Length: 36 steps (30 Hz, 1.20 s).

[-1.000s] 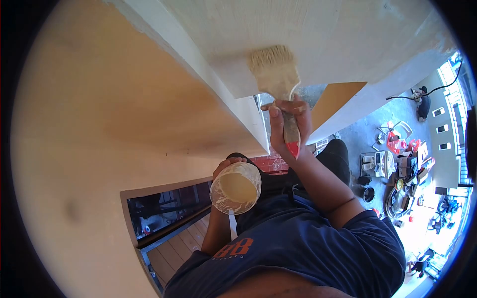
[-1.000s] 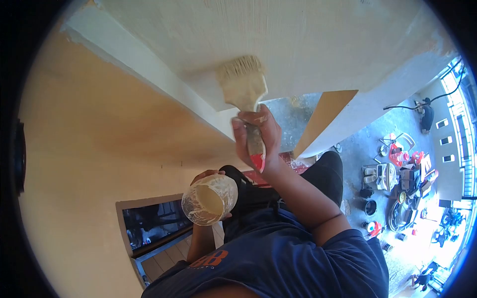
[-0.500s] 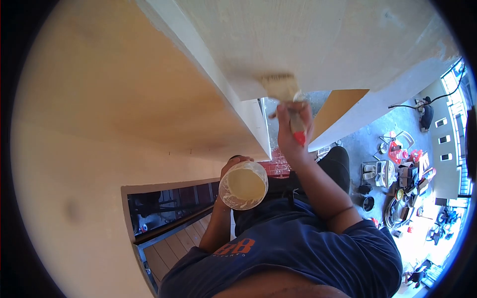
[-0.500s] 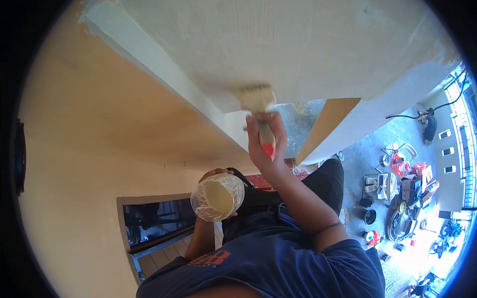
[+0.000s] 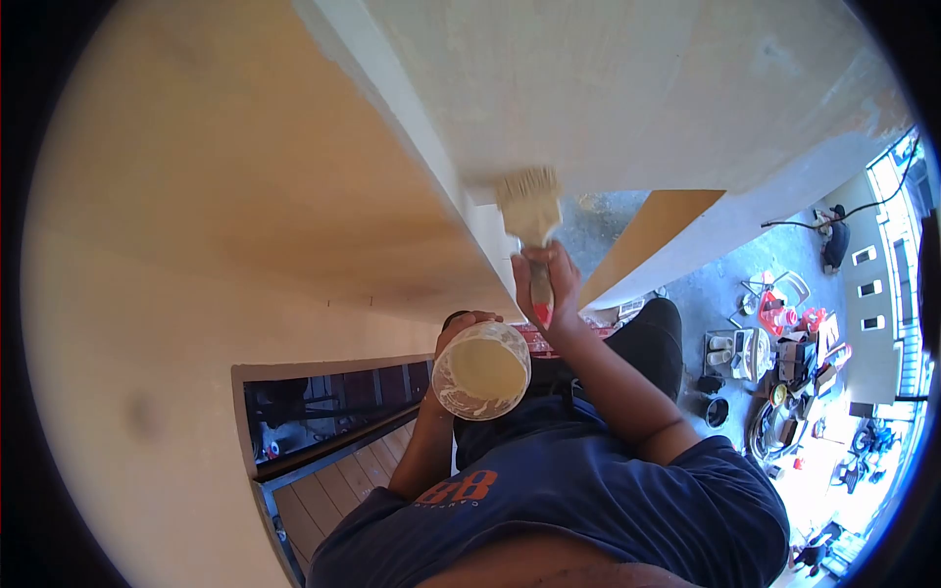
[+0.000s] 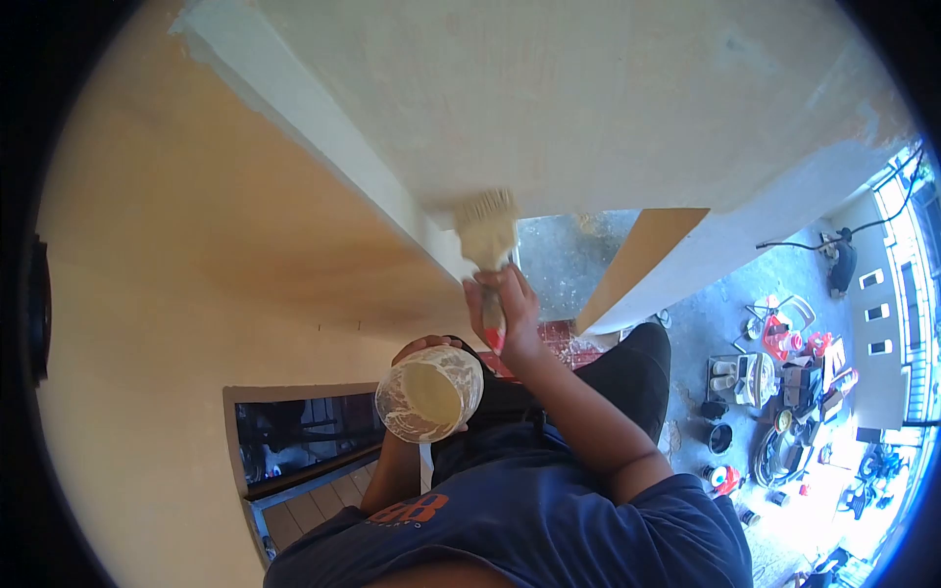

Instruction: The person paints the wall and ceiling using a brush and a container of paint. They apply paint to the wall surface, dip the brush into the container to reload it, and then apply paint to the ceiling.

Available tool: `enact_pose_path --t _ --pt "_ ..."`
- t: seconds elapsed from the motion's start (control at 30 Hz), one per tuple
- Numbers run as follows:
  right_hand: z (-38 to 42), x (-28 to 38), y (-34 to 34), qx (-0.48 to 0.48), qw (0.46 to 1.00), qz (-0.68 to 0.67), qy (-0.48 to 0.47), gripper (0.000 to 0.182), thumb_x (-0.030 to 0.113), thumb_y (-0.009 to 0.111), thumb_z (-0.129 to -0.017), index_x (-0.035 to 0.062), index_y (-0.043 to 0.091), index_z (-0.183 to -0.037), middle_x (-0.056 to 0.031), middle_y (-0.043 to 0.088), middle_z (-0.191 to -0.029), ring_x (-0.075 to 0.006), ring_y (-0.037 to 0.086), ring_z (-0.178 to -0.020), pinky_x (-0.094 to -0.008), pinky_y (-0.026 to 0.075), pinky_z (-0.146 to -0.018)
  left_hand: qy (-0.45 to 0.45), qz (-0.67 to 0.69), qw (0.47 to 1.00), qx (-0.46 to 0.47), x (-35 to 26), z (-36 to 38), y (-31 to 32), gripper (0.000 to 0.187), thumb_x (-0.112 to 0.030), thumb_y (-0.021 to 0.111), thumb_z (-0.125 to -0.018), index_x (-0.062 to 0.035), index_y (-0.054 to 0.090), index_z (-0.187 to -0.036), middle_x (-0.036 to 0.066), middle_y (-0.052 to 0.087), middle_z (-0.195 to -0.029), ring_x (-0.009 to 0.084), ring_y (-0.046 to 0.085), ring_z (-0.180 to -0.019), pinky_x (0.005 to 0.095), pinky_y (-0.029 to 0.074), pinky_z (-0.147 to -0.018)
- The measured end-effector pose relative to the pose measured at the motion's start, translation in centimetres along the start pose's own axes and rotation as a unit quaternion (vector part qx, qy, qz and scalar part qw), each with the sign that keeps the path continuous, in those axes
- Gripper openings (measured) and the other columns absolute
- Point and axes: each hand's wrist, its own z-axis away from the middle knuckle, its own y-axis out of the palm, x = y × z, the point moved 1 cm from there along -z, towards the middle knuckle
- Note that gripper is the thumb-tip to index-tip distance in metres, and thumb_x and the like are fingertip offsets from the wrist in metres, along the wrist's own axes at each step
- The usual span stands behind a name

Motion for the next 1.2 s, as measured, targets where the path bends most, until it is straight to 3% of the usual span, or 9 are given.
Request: enact_pose_path --t 0.1,0.17,0.27,0.57,0.6,0.73,0.8,0.93,1.2 --pt "2.0 -0.4 -0.3 0.035 0.988 -0.051 0.143 0.010 0.002 0.062 -0.087 0.0014 0.052 -0.088 -0.0106 0.061 -0.072 -0.0163 0.063 -0.060 -0.0263 0.047 -0.056 0.076 -0.118 0.989 0.037 -0.2 -0.4 0.3 0.045 -0.015 0.058 -0.089 -0.0104 0.042 -0.131 0.018 0.049 -0.125 0.0299 0.050 -0.117 0.0412 0.048 -0.095" --pt "1.1 0.1 -0.4 0.013 0.980 -0.091 0.175 0.014 -0.002 0.065 -0.081 -0.0001 0.054 -0.089 -0.0161 0.060 -0.074 -0.0285 0.062 -0.064 -0.0332 0.048 -0.055 0.033 -0.117 0.992 0.031 0.6 0.0 -1.4 0.047 -0.015 0.059 -0.088 -0.0102 0.041 -0.132 0.018 0.049 -0.125 0.0299 0.050 -0.117 0.0410 0.048 -0.095" --pt "-6.4 3.3 0.2 -0.078 0.954 -0.207 0.203 0.011 0.001 0.065 -0.084 -0.0004 0.054 -0.089 -0.0117 0.062 -0.072 -0.0154 0.061 -0.059 -0.0265 0.047 -0.054 0.024 -0.118 0.992 0.033 0.6 0.1 -0.8 0.049 -0.015 0.060 -0.088 -0.0097 0.041 -0.132 0.018 0.048 -0.125 0.0298 0.050 -0.118 0.0407 0.048 -0.095" --pt "-12.7 4.5 -0.8 -0.173 0.965 -0.144 -0.134 0.017 -0.002 0.068 -0.079 0.0024 0.053 -0.087 -0.0091 0.058 -0.070 -0.0143 0.055 -0.050 -0.0246 0.041 -0.046 0.059 -0.007 0.998 0.032 0.6 -0.3 -0.2 0.048 -0.016 0.063 -0.086 -0.0076 0.044 -0.129 0.017 0.048 -0.128 0.0278 0.050 -0.117 0.0400 0.047 -0.095" --pt "-11.4 3.7 -1.3 -0.077 0.988 -0.087 -0.103 0.015 -0.003 0.057 -0.088 0.0010 0.045 -0.096 -0.0113 0.058 -0.077 -0.0163 0.063 -0.066 -0.0271 0.050 -0.057 0.059 -0.018 0.997 0.035 0.4 -0.4 -0.1 0.049 -0.017 0.065 -0.085 -0.0069 0.044 -0.129 0.017 0.048 -0.129 0.0272 0.051 -0.117 0.0394 0.047 -0.095" --pt "-5.7 0.7 -0.5 -0.021 0.998 -0.022 -0.062 0.011 -0.005 0.058 -0.085 0.0012 0.051 -0.089 -0.0122 0.058 -0.075 -0.0172 0.062 -0.061 -0.0267 0.048 -0.053 0.055 -0.113 0.991 0.039 -0.3 -0.2 -0.1 0.060 -0.019 0.070 -0.080 -0.0058 0.042 -0.131 0.016 0.048 -0.130 0.0266 0.050 -0.119 0.0390 0.045 -0.097" --pt "-2.4 -0.2 -0.7 0.007 0.999 -0.043 0.004 0.016 -0.003 0.066 -0.078 0.0029 0.054 -0.087 -0.0146 0.056 -0.072 -0.0267 0.060 -0.058 -0.0327 0.046 -0.051 0.024 -0.099 0.995 -0.009 1.2 0.2 -1.5 0.110 -0.022 0.096 -0.034 -0.0058 0.044 -0.128 0.013 0.053 -0.120 0.0266 0.053 -0.114 0.0410 0.047 -0.096" --pt "0.3 -0.3 -2.2 0.088 0.992 -0.040 0.086 0.017 0.000 0.067 -0.078 0.0013 0.053 -0.088 -0.0144 0.058 -0.075 -0.0274 0.061 -0.060 -0.0324 0.047 -0.052 0.060 -0.202 0.975 0.077 1.8 0.2 -3.4 0.099 -0.027 0.089 -0.055 -0.0054 0.037 -0.136 0.016 0.045 -0.132 0.0275 0.046 -0.122 0.0407 0.038 -0.102" --pt "-9.9 0.1 -8.7 0.161 0.946 0.098 -0.262 0.033 0.004 0.074 -0.073 -0.0020 0.054 -0.098 -0.0152 0.063 -0.086 -0.0290 0.066 -0.069 -0.0333 0.054 -0.057 -0.031 -0.121 0.991 0.040 2.5 1.0 -3.6 0.108 -0.027 0.092 -0.048 -0.0064 0.035 -0.137 0.015 0.043 -0.133 0.0274 0.044 -0.124 0.0403 0.037 -0.103"
